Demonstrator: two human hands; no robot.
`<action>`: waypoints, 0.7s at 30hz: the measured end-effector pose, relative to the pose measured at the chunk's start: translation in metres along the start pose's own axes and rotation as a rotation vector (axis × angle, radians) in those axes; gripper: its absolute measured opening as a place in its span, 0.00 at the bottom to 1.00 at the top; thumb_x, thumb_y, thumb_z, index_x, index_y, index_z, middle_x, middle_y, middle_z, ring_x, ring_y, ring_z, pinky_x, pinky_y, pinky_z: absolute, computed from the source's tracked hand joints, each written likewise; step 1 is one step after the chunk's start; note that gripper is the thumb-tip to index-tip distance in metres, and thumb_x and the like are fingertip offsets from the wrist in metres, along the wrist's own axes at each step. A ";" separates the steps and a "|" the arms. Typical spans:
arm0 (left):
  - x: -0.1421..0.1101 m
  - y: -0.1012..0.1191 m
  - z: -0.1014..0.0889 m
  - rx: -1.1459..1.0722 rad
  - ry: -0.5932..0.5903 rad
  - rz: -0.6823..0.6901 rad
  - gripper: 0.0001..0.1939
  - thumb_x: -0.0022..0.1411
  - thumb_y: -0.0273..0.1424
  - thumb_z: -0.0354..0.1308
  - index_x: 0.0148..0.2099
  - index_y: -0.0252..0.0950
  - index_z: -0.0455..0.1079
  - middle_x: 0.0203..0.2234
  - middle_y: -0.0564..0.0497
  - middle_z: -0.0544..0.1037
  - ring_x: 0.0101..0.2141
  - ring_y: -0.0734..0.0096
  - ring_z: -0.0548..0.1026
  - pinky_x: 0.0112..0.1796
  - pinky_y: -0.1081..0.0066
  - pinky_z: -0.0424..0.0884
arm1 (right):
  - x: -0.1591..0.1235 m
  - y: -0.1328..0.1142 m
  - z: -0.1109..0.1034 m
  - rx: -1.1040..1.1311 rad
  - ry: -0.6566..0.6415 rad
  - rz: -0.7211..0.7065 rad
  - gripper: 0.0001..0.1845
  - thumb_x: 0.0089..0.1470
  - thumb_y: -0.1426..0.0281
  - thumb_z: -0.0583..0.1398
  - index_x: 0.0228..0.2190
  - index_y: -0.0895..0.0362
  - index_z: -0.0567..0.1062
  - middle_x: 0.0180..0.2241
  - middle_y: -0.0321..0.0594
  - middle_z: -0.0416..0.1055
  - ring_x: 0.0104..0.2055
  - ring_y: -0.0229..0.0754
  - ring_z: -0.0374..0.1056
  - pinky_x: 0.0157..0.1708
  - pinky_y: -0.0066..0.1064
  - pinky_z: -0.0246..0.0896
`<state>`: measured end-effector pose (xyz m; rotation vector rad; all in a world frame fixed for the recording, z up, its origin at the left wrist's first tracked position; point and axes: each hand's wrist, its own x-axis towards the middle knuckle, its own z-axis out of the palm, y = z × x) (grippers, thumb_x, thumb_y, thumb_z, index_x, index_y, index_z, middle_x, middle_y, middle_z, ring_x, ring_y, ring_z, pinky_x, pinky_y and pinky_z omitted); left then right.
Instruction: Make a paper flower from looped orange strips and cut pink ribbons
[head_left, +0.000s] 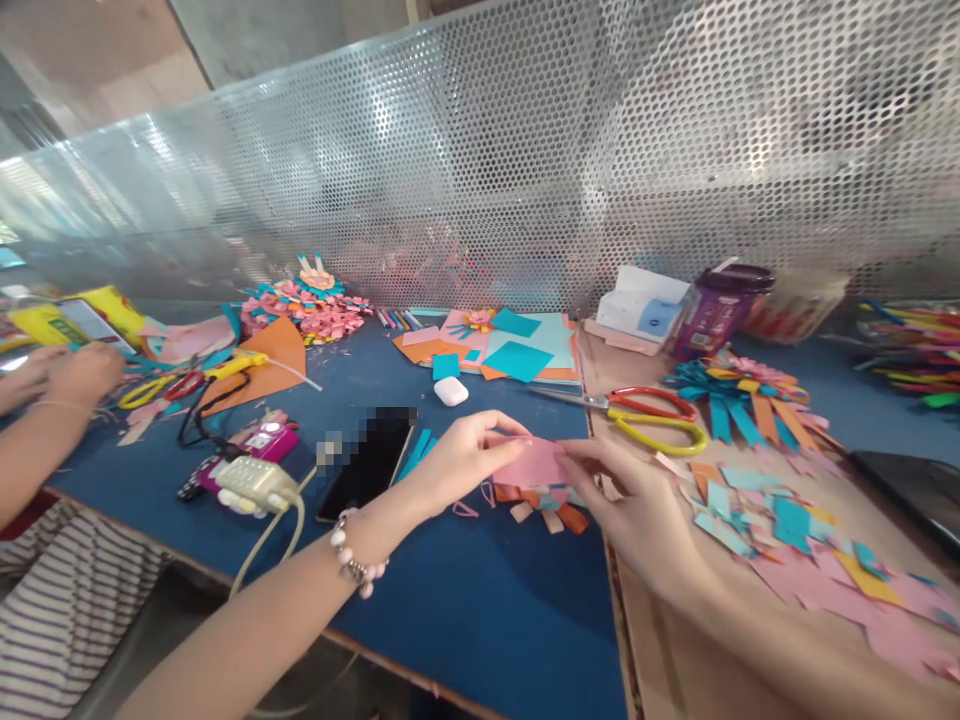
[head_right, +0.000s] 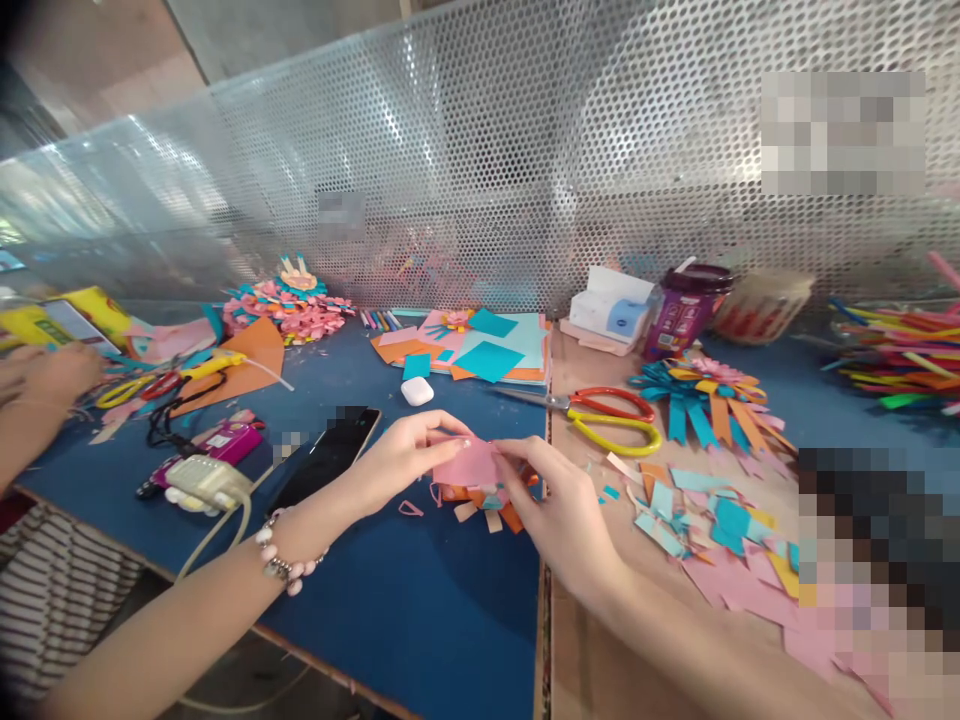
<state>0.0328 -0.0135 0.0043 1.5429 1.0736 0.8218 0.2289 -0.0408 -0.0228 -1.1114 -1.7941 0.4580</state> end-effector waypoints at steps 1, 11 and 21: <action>0.000 0.001 0.000 -0.049 0.012 -0.025 0.13 0.60 0.37 0.57 0.43 0.34 0.69 0.28 0.50 0.74 0.26 0.74 0.73 0.27 0.74 0.70 | 0.000 0.001 0.000 -0.037 0.033 -0.064 0.08 0.59 0.69 0.56 0.38 0.54 0.75 0.31 0.37 0.75 0.31 0.38 0.71 0.32 0.28 0.67; -0.001 0.003 0.004 -0.357 0.047 -0.060 0.16 0.58 0.39 0.61 0.43 0.32 0.70 0.34 0.47 0.75 0.32 0.71 0.75 0.34 0.68 0.75 | 0.003 0.019 0.001 -0.289 0.050 -0.529 0.20 0.56 0.81 0.57 0.49 0.57 0.71 0.41 0.46 0.72 0.40 0.41 0.68 0.38 0.33 0.66; -0.003 -0.002 0.006 -0.279 0.033 0.013 0.19 0.55 0.33 0.64 0.48 0.33 0.68 0.41 0.43 0.75 0.37 0.65 0.78 0.40 0.64 0.74 | -0.002 0.021 0.000 -0.392 -0.029 -0.588 0.21 0.55 0.80 0.56 0.50 0.56 0.70 0.42 0.48 0.71 0.37 0.44 0.66 0.34 0.36 0.66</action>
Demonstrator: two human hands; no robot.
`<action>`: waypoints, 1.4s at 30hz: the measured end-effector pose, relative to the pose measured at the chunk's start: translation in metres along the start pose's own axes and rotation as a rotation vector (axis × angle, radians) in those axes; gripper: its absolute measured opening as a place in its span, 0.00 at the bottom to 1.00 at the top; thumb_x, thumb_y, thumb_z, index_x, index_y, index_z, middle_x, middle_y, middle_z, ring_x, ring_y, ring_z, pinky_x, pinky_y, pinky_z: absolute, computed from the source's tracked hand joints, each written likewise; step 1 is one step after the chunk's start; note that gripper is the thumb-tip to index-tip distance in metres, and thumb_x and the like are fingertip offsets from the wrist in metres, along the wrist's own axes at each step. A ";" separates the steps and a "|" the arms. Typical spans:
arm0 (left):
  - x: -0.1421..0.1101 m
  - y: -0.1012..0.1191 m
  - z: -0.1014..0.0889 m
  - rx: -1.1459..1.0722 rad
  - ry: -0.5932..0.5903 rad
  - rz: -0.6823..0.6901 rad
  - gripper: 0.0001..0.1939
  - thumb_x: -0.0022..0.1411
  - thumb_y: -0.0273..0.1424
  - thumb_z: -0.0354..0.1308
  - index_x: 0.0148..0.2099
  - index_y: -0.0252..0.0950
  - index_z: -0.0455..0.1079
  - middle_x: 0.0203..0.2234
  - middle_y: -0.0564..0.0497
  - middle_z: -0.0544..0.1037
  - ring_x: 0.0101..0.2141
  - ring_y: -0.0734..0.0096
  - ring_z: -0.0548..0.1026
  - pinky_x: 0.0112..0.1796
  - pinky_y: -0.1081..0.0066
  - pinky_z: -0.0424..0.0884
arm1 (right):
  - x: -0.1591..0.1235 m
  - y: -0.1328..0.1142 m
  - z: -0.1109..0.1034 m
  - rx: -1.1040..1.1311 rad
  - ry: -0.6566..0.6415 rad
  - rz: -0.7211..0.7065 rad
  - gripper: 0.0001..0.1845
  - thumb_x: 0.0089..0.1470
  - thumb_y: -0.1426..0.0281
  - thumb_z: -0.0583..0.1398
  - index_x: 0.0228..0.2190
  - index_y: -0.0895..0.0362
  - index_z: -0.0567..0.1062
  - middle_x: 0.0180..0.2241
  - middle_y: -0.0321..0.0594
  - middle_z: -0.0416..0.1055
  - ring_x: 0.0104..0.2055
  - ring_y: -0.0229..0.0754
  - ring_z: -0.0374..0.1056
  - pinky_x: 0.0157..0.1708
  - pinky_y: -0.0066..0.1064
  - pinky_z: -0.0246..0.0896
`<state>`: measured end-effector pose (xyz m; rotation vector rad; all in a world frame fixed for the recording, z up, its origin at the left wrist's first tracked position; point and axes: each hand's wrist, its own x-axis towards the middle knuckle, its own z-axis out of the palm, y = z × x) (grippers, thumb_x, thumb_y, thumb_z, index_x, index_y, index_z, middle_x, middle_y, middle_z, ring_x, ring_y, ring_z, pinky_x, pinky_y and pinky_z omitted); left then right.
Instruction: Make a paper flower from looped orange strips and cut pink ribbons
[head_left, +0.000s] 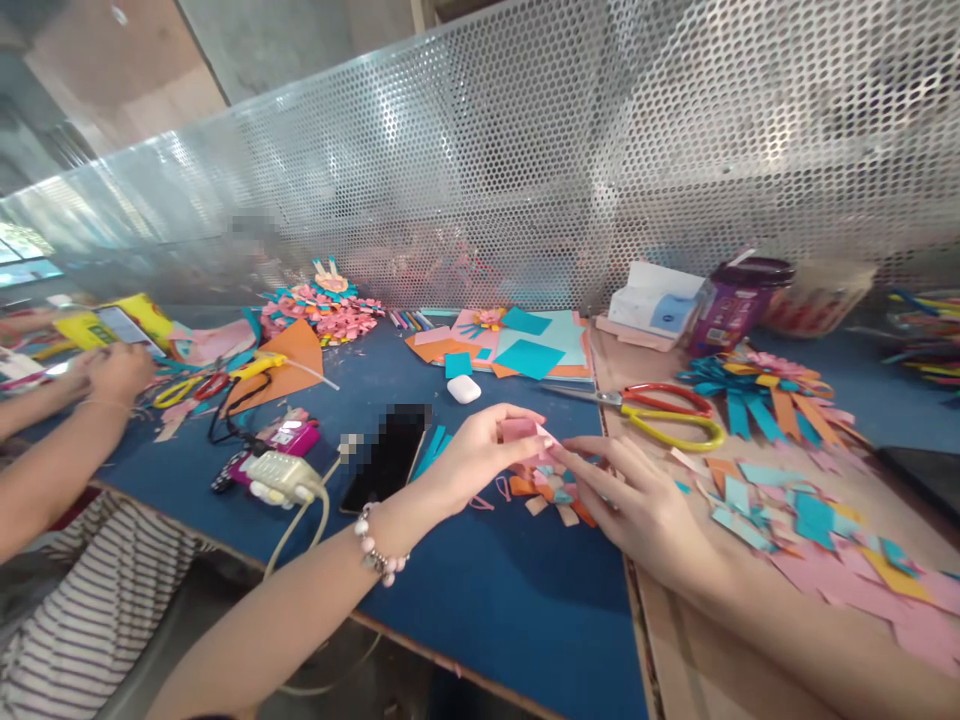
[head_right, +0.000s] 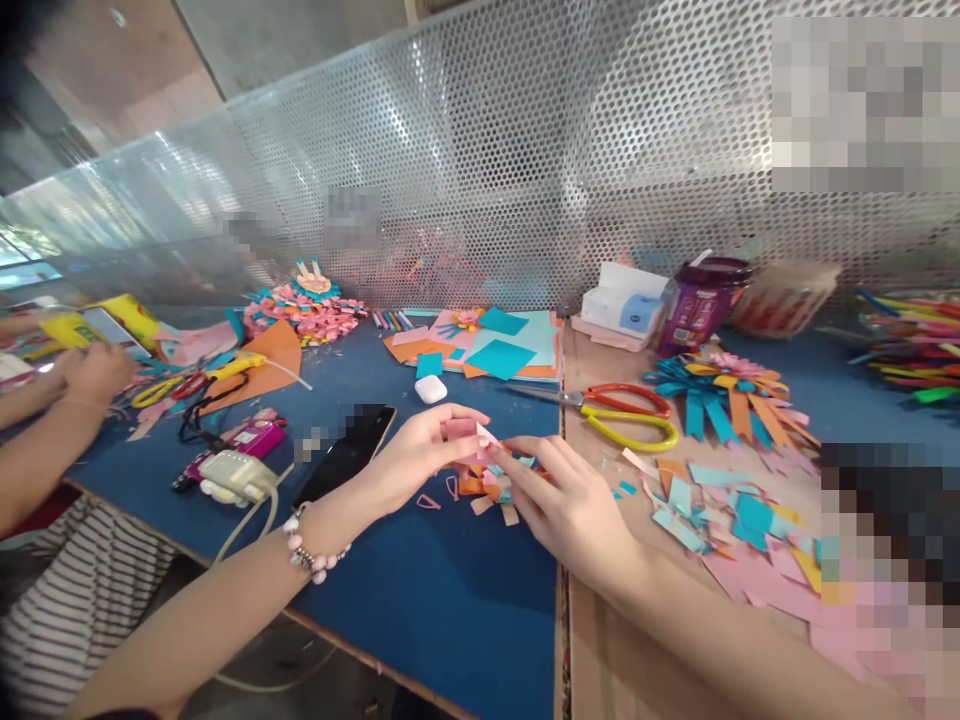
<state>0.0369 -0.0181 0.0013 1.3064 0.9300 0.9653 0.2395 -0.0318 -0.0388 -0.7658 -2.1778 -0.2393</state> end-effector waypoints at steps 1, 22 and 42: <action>0.000 0.000 0.000 0.009 -0.009 0.003 0.18 0.55 0.32 0.64 0.48 0.33 0.68 0.41 0.43 0.75 0.37 0.65 0.78 0.40 0.64 0.73 | 0.001 -0.002 -0.001 0.020 -0.004 0.002 0.21 0.55 0.80 0.56 0.50 0.56 0.70 0.42 0.48 0.71 0.38 0.44 0.67 0.34 0.36 0.66; -0.013 0.012 0.002 0.638 -0.097 0.226 0.22 0.60 0.31 0.57 0.56 0.42 0.63 0.40 0.50 0.78 0.37 0.68 0.76 0.40 0.69 0.71 | 0.012 -0.030 -0.010 0.828 -0.168 0.910 0.21 0.54 0.53 0.59 0.41 0.56 0.73 0.34 0.43 0.76 0.32 0.41 0.71 0.32 0.33 0.67; -0.008 0.003 0.000 0.411 -0.065 0.194 0.23 0.58 0.28 0.59 0.55 0.39 0.61 0.41 0.46 0.77 0.39 0.64 0.76 0.40 0.66 0.71 | 0.013 -0.029 -0.010 0.847 -0.183 0.879 0.20 0.54 0.55 0.58 0.42 0.56 0.74 0.33 0.41 0.76 0.31 0.40 0.71 0.31 0.32 0.67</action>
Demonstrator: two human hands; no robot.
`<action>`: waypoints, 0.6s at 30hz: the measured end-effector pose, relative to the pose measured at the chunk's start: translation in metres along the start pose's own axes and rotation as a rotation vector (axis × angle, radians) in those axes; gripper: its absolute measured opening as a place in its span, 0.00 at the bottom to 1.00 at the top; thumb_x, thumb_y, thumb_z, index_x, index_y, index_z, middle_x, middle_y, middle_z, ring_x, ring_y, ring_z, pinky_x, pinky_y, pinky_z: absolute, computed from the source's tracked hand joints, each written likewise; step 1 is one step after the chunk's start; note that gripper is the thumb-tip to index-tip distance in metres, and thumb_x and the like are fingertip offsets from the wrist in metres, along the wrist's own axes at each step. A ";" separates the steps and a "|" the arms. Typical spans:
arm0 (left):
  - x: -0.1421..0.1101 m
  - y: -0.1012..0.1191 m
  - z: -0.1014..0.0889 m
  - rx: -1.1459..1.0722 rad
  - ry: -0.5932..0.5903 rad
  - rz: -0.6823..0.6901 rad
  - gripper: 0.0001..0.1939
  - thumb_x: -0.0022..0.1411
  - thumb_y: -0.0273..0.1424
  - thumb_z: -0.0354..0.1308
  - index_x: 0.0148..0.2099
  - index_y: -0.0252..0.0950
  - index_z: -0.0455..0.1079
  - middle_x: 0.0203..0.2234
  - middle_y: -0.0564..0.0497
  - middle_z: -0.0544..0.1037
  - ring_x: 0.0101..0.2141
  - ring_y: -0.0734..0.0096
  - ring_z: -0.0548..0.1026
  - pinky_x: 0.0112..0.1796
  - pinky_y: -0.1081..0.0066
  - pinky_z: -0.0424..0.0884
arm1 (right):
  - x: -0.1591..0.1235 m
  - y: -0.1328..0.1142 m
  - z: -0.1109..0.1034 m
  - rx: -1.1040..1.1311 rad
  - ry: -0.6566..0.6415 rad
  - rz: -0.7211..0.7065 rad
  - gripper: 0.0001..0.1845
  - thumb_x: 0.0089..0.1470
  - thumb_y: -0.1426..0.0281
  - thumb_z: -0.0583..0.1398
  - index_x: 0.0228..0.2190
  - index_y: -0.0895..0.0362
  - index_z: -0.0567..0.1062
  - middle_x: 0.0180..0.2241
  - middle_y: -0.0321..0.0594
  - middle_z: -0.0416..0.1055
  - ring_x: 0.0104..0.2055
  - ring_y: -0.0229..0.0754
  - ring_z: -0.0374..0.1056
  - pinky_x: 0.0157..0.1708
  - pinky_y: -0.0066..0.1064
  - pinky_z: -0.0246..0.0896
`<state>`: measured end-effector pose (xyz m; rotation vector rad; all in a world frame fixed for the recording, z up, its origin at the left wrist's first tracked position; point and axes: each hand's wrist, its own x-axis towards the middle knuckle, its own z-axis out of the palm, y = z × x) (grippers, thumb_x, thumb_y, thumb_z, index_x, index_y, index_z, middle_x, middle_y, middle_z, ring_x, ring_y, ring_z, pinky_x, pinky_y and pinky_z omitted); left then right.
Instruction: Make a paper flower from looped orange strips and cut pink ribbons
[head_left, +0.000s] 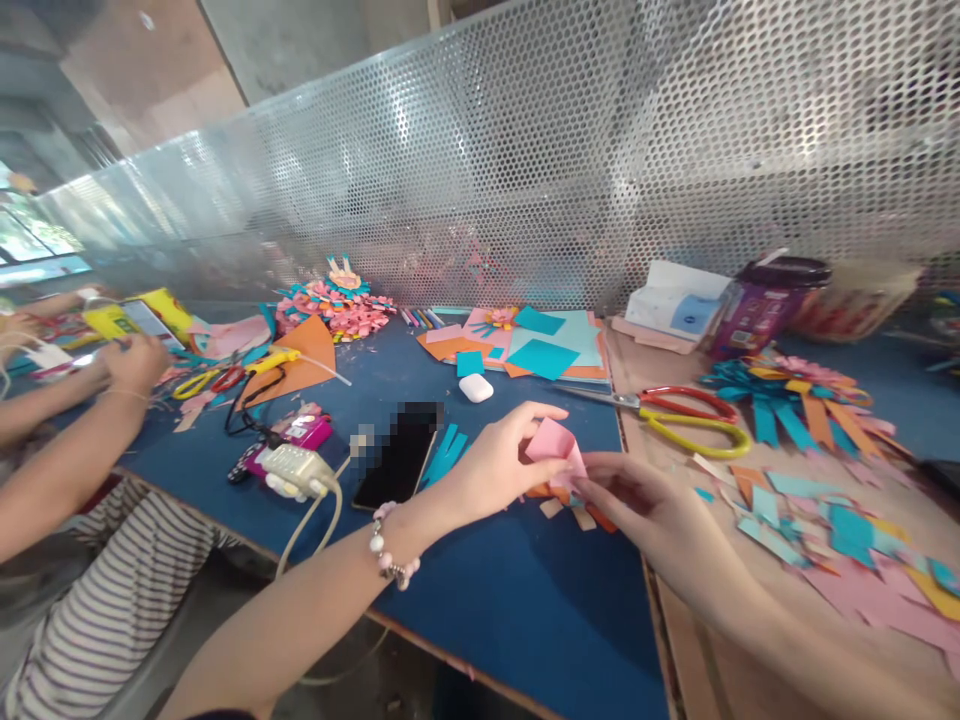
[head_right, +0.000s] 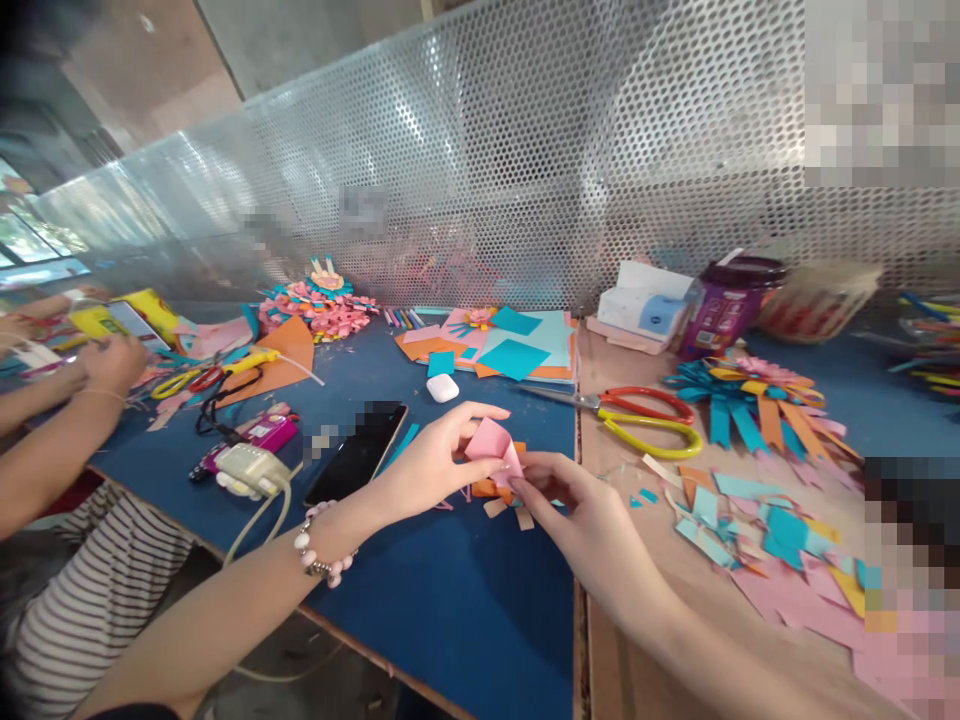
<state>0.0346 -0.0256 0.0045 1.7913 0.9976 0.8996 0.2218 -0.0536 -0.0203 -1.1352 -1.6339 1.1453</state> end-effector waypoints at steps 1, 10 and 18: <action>0.000 0.000 0.000 -0.001 -0.001 0.007 0.24 0.58 0.28 0.59 0.56 0.39 0.61 0.40 0.46 0.77 0.38 0.65 0.76 0.40 0.66 0.71 | 0.000 0.000 0.001 0.006 0.009 0.002 0.20 0.54 0.55 0.59 0.42 0.55 0.74 0.33 0.41 0.77 0.31 0.40 0.71 0.31 0.32 0.68; -0.001 0.005 -0.001 -0.050 -0.050 0.023 0.27 0.57 0.25 0.58 0.59 0.38 0.59 0.39 0.47 0.75 0.36 0.67 0.75 0.35 0.70 0.70 | -0.002 0.007 0.005 0.069 0.035 -0.025 0.21 0.54 0.56 0.60 0.45 0.56 0.68 0.31 0.42 0.75 0.32 0.42 0.72 0.34 0.35 0.69; 0.001 0.004 -0.005 -0.209 -0.042 -0.012 0.30 0.55 0.27 0.61 0.59 0.38 0.57 0.42 0.45 0.74 0.41 0.64 0.74 0.43 0.64 0.70 | -0.002 0.006 0.006 0.089 0.066 -0.006 0.21 0.54 0.56 0.60 0.45 0.56 0.68 0.31 0.42 0.75 0.28 0.40 0.70 0.30 0.33 0.69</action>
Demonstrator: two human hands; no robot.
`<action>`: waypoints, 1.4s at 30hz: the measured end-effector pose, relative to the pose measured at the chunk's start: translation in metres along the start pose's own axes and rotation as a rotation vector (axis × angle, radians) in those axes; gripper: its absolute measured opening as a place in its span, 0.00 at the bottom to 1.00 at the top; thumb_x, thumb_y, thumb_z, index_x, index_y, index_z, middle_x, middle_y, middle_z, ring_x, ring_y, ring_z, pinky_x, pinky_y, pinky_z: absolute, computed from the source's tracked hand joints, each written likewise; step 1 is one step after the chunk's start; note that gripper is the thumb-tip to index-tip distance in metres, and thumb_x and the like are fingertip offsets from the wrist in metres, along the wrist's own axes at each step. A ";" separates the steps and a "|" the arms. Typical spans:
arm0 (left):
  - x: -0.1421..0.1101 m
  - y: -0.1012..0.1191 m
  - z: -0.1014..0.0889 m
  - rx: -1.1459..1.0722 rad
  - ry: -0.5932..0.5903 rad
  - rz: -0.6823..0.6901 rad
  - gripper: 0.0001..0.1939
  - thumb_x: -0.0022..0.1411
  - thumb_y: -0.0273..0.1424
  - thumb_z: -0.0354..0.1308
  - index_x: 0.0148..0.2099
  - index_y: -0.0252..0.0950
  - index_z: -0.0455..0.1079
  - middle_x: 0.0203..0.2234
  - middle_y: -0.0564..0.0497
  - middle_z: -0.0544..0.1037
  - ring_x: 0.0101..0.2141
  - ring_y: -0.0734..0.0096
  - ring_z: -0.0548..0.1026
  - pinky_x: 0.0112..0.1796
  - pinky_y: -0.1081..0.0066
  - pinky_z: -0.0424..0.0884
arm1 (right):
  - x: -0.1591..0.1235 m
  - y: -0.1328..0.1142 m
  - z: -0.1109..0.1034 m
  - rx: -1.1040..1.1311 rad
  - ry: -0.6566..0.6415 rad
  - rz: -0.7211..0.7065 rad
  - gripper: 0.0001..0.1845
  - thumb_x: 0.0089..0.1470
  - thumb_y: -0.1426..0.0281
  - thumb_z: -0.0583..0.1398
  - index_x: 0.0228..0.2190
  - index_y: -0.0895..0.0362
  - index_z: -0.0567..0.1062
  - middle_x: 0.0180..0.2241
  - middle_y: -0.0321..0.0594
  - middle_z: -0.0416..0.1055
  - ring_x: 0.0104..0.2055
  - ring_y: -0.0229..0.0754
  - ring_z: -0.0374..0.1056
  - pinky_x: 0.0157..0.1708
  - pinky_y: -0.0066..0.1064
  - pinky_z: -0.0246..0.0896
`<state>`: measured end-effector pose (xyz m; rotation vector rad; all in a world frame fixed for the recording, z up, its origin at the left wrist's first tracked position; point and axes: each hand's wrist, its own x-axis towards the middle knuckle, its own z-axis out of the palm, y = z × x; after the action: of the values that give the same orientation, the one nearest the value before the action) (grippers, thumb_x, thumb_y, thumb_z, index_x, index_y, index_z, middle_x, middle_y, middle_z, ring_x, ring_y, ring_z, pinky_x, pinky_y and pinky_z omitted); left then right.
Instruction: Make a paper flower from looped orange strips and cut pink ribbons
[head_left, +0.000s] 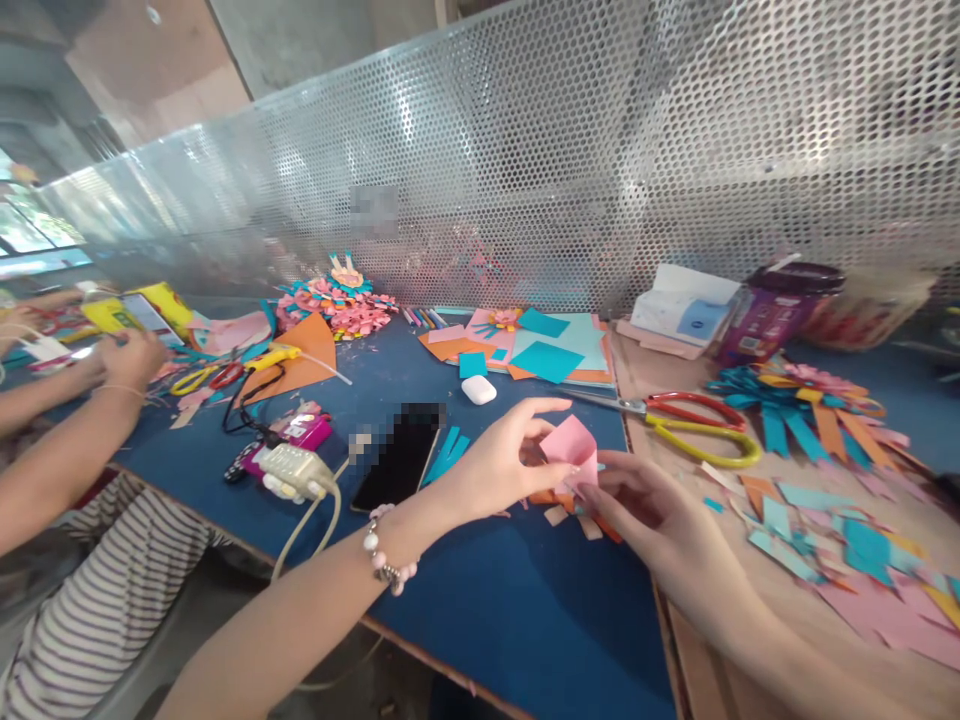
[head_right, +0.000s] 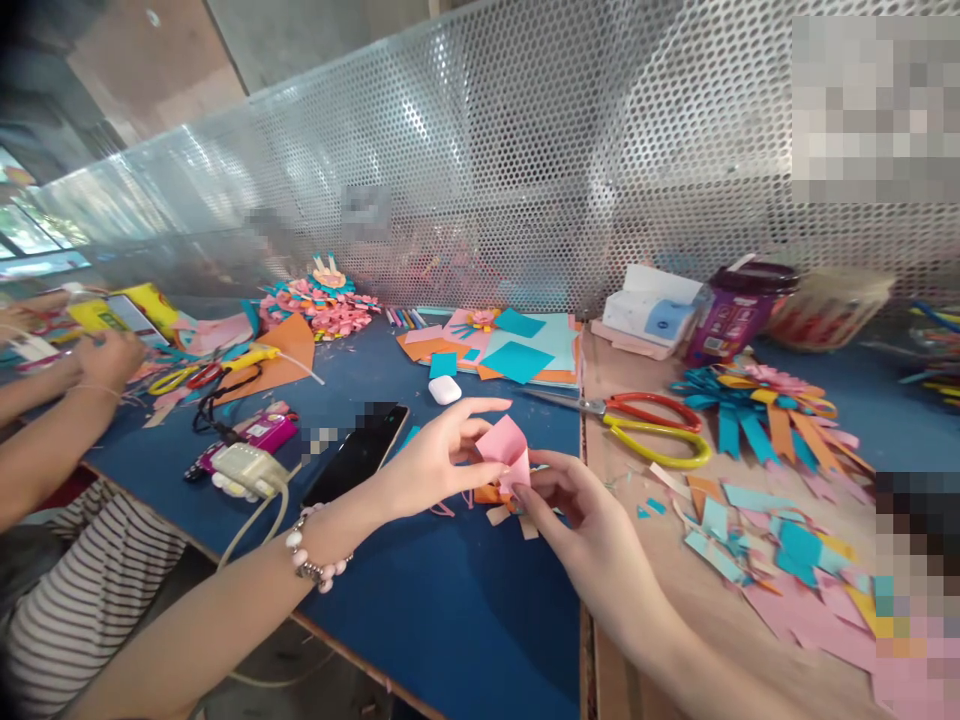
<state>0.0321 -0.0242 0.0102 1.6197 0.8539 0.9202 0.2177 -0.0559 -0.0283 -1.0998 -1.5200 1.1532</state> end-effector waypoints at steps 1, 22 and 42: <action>0.001 0.001 -0.001 -0.027 0.005 -0.018 0.29 0.55 0.28 0.62 0.59 0.37 0.58 0.43 0.44 0.74 0.42 0.63 0.74 0.44 0.63 0.69 | 0.000 0.000 0.000 0.001 0.002 -0.004 0.20 0.54 0.56 0.60 0.44 0.56 0.69 0.32 0.42 0.75 0.28 0.40 0.70 0.30 0.33 0.69; 0.007 0.002 -0.010 -0.379 -0.195 -0.284 0.26 0.61 0.47 0.54 0.54 0.36 0.69 0.49 0.40 0.74 0.46 0.62 0.73 0.44 0.66 0.66 | -0.008 0.009 0.004 -0.165 -0.021 -0.178 0.10 0.56 0.63 0.59 0.40 0.52 0.72 0.33 0.38 0.75 0.33 0.39 0.72 0.33 0.28 0.70; 0.000 0.006 -0.007 0.105 -0.187 -0.266 0.21 0.53 0.38 0.64 0.47 0.35 0.67 0.37 0.46 0.76 0.36 0.65 0.75 0.30 0.72 0.67 | -0.010 0.003 0.006 0.054 0.009 -0.105 0.09 0.57 0.63 0.59 0.40 0.51 0.71 0.32 0.37 0.76 0.32 0.37 0.72 0.34 0.27 0.70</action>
<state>0.0263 -0.0219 0.0173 1.6055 0.9710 0.5376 0.2140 -0.0659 -0.0335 -0.9764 -1.5122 1.1096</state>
